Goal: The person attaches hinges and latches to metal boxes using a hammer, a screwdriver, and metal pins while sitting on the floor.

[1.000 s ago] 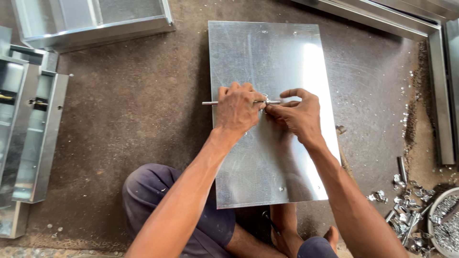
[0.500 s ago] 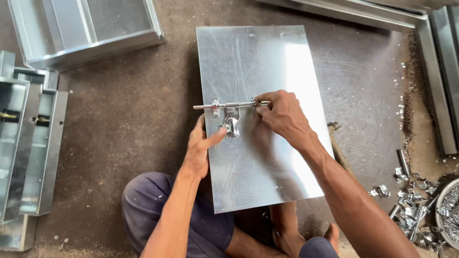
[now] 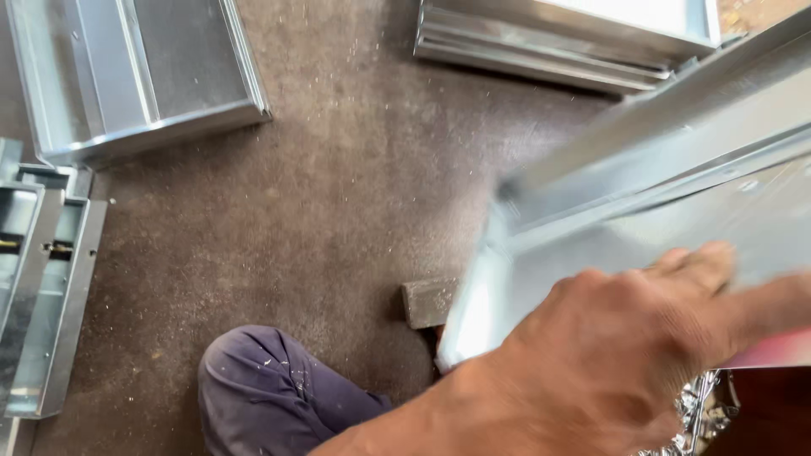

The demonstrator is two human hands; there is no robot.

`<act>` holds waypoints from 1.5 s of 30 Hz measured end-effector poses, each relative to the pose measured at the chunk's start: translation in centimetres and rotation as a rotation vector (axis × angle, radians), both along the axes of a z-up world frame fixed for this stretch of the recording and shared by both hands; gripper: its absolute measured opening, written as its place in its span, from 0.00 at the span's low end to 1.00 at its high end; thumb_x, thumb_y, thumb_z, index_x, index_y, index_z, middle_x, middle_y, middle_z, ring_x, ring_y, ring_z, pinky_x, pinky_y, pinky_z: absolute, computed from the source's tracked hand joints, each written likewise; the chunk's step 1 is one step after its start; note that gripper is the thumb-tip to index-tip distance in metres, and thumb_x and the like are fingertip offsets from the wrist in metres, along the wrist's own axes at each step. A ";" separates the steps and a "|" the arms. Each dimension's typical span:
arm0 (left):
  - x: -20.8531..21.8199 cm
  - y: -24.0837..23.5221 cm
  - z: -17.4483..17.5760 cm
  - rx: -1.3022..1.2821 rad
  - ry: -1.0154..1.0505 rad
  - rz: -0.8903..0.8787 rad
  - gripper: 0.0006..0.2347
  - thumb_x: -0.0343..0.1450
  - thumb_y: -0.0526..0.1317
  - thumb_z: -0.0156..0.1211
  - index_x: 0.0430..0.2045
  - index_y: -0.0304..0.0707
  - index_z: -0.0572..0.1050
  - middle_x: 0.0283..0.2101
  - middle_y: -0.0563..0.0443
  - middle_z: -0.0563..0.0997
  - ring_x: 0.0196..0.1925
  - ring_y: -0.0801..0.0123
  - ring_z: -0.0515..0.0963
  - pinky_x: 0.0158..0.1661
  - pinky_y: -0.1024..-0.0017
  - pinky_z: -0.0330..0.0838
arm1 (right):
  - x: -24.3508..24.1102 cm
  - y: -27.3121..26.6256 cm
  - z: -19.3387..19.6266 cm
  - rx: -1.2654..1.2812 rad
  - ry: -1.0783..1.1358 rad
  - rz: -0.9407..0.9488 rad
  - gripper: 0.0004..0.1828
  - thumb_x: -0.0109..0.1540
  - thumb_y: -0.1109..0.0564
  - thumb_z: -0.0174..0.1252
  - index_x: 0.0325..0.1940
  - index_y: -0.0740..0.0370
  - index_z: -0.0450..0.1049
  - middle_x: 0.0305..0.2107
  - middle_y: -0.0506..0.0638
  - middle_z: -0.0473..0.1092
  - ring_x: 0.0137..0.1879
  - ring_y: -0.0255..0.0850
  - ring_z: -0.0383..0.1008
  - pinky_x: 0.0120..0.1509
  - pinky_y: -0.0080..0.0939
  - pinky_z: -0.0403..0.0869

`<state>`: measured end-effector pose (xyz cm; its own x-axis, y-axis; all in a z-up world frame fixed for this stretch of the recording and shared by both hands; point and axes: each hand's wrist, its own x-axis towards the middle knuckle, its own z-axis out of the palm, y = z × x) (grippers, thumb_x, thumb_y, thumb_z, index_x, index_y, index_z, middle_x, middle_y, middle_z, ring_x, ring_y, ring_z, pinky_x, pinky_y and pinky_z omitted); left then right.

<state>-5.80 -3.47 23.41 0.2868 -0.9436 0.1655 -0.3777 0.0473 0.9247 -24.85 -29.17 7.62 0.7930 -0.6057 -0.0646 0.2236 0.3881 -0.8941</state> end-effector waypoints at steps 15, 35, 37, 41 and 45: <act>-3.2 8.4 -12.5 -0.039 -0.622 0.422 0.17 0.68 0.27 0.57 0.51 0.33 0.75 0.54 0.36 0.82 0.58 0.51 0.80 0.63 0.53 0.67 | 8.7 15.9 -10.8 1.162 -0.025 -0.132 0.15 0.69 0.49 0.48 0.50 0.63 0.71 0.42 0.51 0.74 0.46 0.38 0.76 0.51 0.35 0.79; -4.9 -0.6 -40.6 -0.670 2.000 0.632 0.19 0.76 0.46 0.47 0.55 0.31 0.72 0.60 0.40 0.76 0.60 0.57 0.75 0.59 0.60 0.70 | 8.0 16.1 -10.7 0.895 -0.123 -0.125 0.11 0.68 0.53 0.54 0.46 0.65 0.73 0.37 0.50 0.74 0.42 0.39 0.77 0.52 0.41 0.79; -2.9 -1.4 -38.6 -0.756 1.992 0.526 0.19 0.76 0.48 0.47 0.55 0.32 0.71 0.60 0.40 0.75 0.60 0.55 0.74 0.60 0.58 0.70 | 7.8 16.2 -9.4 0.130 0.101 -0.132 0.21 0.69 0.48 0.50 0.52 0.71 0.72 0.44 0.54 0.74 0.50 0.42 0.75 0.60 0.44 0.75; 3.9 -2.2 -32.9 -0.959 1.944 0.332 0.20 0.77 0.50 0.46 0.56 0.34 0.69 0.61 0.40 0.74 0.61 0.52 0.73 0.60 0.54 0.70 | 8.9 16.5 -5.3 -1.212 0.434 0.073 0.35 0.62 0.35 0.53 0.56 0.70 0.70 0.47 0.58 0.74 0.55 0.50 0.74 0.62 0.50 0.70; 7.9 -1.5 -30.2 -0.808 1.992 0.455 0.24 0.75 0.55 0.45 0.57 0.36 0.69 0.59 0.39 0.74 0.60 0.48 0.73 0.57 0.45 0.71 | 9.8 16.2 -4.9 -1.751 0.465 0.401 0.55 0.49 0.24 0.58 0.63 0.71 0.67 0.47 0.63 0.73 0.54 0.57 0.71 0.63 0.53 0.63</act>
<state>2.07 -4.99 -6.76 0.6526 -0.6816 -0.3309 0.6745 0.7216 -0.1561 -15.03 -13.01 2.73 0.9923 -0.0170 0.1229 0.0129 -0.9710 -0.2387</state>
